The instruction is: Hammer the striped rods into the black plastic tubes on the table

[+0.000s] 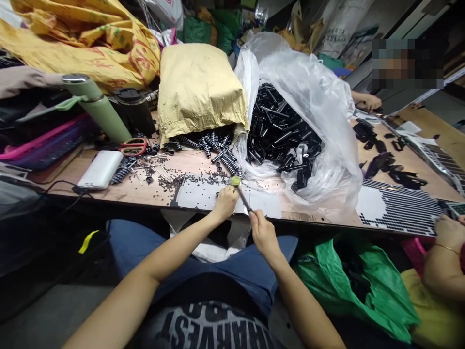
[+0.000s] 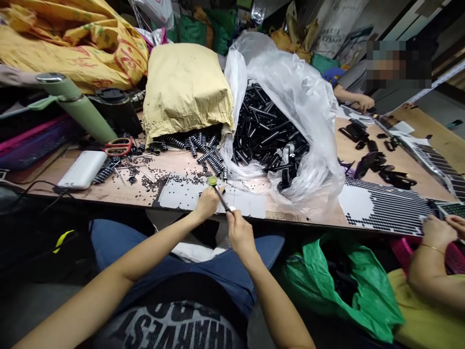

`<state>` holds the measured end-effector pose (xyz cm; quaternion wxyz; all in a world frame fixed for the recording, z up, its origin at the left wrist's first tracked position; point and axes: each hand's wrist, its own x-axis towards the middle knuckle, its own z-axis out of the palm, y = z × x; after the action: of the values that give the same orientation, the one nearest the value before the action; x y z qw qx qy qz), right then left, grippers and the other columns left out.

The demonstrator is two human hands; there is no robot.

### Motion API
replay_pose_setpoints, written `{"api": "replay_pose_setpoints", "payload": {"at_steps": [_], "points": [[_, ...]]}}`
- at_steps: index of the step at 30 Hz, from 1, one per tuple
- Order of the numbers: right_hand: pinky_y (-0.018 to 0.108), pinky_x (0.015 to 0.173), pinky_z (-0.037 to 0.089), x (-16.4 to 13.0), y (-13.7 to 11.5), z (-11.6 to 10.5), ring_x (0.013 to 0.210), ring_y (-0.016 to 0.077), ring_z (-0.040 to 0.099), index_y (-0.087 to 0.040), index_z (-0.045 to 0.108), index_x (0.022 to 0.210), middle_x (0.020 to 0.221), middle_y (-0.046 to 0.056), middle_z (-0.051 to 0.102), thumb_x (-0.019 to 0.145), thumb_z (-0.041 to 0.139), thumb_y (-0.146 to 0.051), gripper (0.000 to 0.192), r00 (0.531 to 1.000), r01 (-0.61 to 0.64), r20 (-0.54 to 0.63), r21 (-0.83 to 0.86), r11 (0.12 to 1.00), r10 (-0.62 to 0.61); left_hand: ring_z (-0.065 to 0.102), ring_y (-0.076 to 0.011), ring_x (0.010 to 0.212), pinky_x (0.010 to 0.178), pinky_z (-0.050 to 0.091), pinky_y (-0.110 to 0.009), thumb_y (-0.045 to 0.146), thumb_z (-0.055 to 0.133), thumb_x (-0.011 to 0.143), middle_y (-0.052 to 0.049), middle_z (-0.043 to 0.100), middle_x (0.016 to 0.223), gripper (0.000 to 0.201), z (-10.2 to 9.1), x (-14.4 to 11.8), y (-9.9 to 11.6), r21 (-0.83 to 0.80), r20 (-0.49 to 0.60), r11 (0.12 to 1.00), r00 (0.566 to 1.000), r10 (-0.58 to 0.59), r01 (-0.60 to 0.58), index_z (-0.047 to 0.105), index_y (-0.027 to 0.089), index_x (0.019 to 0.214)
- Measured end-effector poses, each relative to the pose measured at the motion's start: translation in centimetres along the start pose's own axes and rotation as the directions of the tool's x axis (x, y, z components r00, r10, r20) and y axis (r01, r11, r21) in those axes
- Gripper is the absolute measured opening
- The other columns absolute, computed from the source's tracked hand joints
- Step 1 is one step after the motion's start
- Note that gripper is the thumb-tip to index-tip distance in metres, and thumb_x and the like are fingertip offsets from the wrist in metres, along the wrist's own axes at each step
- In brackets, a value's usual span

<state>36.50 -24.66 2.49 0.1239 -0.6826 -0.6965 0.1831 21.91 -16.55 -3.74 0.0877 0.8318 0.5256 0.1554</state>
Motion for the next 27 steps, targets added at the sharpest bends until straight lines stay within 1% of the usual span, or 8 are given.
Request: {"api": "replay_pose_setpoints", "payload": {"at_steps": [5,7,9,11,14,17,22,27], "points": [[0.028,0.059,0.033,2.7,5.5,-1.6,0.065,0.0218,0.061,-0.018,0.056,0.099,0.075,0.009,0.066,0.100,0.028,-0.042,0.038,0.954,-0.281,-0.165,-0.221,0.934,0.249,0.058,-0.0283,0.090,0.076,0.047,-0.037,0.028,0.051,0.089,-0.016,0.064,0.091,0.022,-3.7,0.4,-1.0,-0.070,0.174,0.998,0.985,0.015,-0.003,0.067,0.014,0.096],[0.030,0.062,0.036,3.6,7.9,-1.4,0.070,0.0226,0.061,-0.016,0.058,0.100,0.080,0.011,0.066,0.099,0.030,-0.043,0.038,0.935,-0.337,-0.210,-0.278,0.900,0.285,0.057,-0.0286,0.090,0.074,0.047,-0.037,0.034,0.048,0.092,-0.018,0.062,0.098,0.031,-4.9,2.7,-2.9,-0.097,0.079,0.985,0.988,-0.134,0.142,0.064,0.013,0.108],[0.032,0.069,0.039,4.4,9.4,-1.0,0.081,0.0243,0.060,-0.015,0.059,0.098,0.090,0.014,0.065,0.098,0.034,-0.042,0.037,0.931,-0.328,-0.266,-0.315,0.891,0.249,0.055,-0.0293,0.098,0.079,0.046,-0.038,0.029,0.037,0.096,-0.021,0.059,0.111,0.038,-5.6,6.5,-5.2,-0.089,-0.087,0.952,0.950,-0.300,0.293,0.056,0.009,0.122],[0.034,0.077,0.040,5.7,9.9,-0.9,0.093,0.0263,0.058,-0.014,0.060,0.097,0.098,0.015,0.064,0.097,0.037,-0.038,0.033,0.935,-0.263,-0.318,-0.332,0.906,0.154,0.050,-0.0309,0.110,0.088,0.042,-0.039,0.021,0.035,0.095,-0.022,0.056,0.117,0.037,-5.7,10.7,-7.4,-0.021,-0.117,0.954,0.946,-0.301,0.300,0.054,0.006,0.123],[0.035,0.085,0.039,9.1,8.6,-1.3,0.100,0.0262,0.053,-0.015,0.060,0.102,0.103,0.013,0.063,0.097,0.036,-0.032,0.030,0.943,-0.099,-0.333,-0.311,0.945,-0.011,0.046,-0.0308,0.116,0.093,0.039,-0.039,0.019,0.039,0.093,-0.021,0.057,0.117,0.034,-5.2,15.4,-9.3,0.037,-0.007,0.960,0.960,-0.279,0.279,0.056,0.007,0.120],[0.034,0.087,0.036,14.4,5.9,-2.1,0.105,0.0253,0.050,-0.015,0.058,0.109,0.112,0.013,0.062,0.097,0.037,-0.028,0.028,0.962,-0.017,-0.263,-0.317,0.948,-0.070,0.049,-0.0309,0.113,0.092,0.039,-0.039,0.024,0.049,0.090,-0.019,0.058,0.115,0.030,-4.5,17.3,-9.8,0.046,0.059,0.961,0.960,-0.274,0.272,0.062,0.011,0.113],[0.037,0.091,0.029,22.5,2.6,-2.2,0.110,0.0260,0.047,-0.009,0.060,0.108,0.113,0.019,0.063,0.093,0.039,-0.015,0.026,0.979,-0.014,-0.196,-0.312,0.950,-0.050,0.051,-0.0332,0.112,0.090,0.041,-0.040,0.031,0.050,0.089,-0.021,0.055,0.123,0.031,-4.0,17.3,-10.0,0.077,0.094,0.941,0.937,-0.335,0.329,0.069,0.012,0.105],[0.037,0.092,0.029,23.2,2.4,-2.5,0.106,0.0243,0.052,-0.008,0.062,0.109,0.106,0.019,0.067,0.093,0.039,-0.013,0.029,0.981,-0.014,-0.193,-0.249,0.968,-0.035,0.053,-0.0341,0.108,0.088,0.042,-0.040,0.023,0.053,0.084,-0.023,0.058,0.118,0.032,-3.7,16.2,-10.1,0.091,0.092,0.905,0.902,-0.423,0.415,0.068,0.008,0.108]]}}
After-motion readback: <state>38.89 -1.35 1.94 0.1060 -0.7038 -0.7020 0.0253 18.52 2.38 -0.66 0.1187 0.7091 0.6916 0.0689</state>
